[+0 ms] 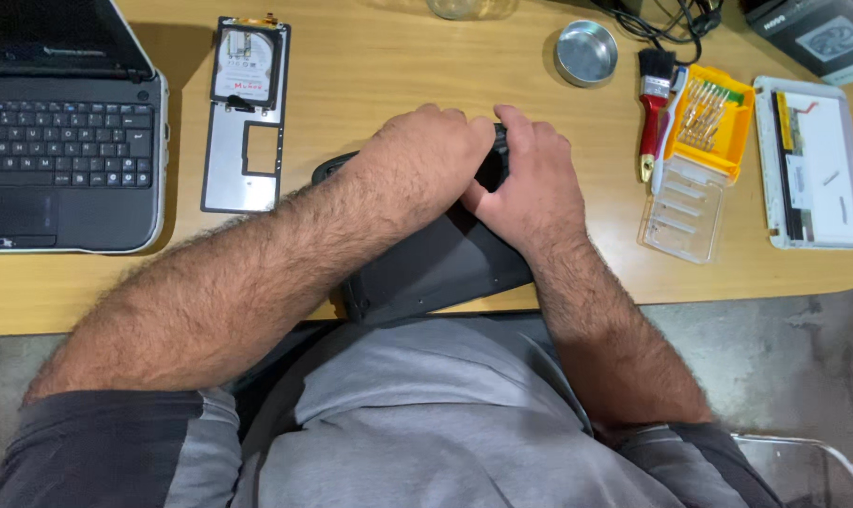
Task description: The person disassembles a white laptop by removing screws from the screen bezel and back cover using a screwdriver. They detach the screen, remove the battery, and open the main chassis to access the internal components.
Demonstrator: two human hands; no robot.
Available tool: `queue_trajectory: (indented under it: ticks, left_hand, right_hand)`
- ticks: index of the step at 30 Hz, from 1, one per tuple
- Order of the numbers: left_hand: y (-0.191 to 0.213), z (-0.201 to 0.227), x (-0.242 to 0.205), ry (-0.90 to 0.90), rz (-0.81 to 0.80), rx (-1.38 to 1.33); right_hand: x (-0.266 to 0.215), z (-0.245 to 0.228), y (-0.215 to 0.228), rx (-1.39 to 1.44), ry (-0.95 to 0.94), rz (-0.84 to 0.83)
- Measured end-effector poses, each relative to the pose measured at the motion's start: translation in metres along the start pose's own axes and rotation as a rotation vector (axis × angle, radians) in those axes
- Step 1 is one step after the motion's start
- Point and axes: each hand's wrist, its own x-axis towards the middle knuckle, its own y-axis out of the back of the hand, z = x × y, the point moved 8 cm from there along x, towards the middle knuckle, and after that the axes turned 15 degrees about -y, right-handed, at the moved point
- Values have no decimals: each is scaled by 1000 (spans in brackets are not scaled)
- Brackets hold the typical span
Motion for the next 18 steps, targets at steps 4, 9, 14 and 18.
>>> queue_trajectory:
  ticks: [4, 9, 14, 18]
  left_hand:
    - [0, 3, 2, -40, 0, 68]
    - [2, 10, -1, -68, 48, 221]
    - [3, 16, -6, -75, 76, 250]
    - [2, 15, -1, -34, 173, 342]
  right_hand:
    - [-3, 1, 1, -6, 96, 84]
    - [-6, -1, 4, -21, 105, 96]
    - [-1, 4, -2, -27, 115, 76]
    - [-2, -4, 6, -3, 100, 6]
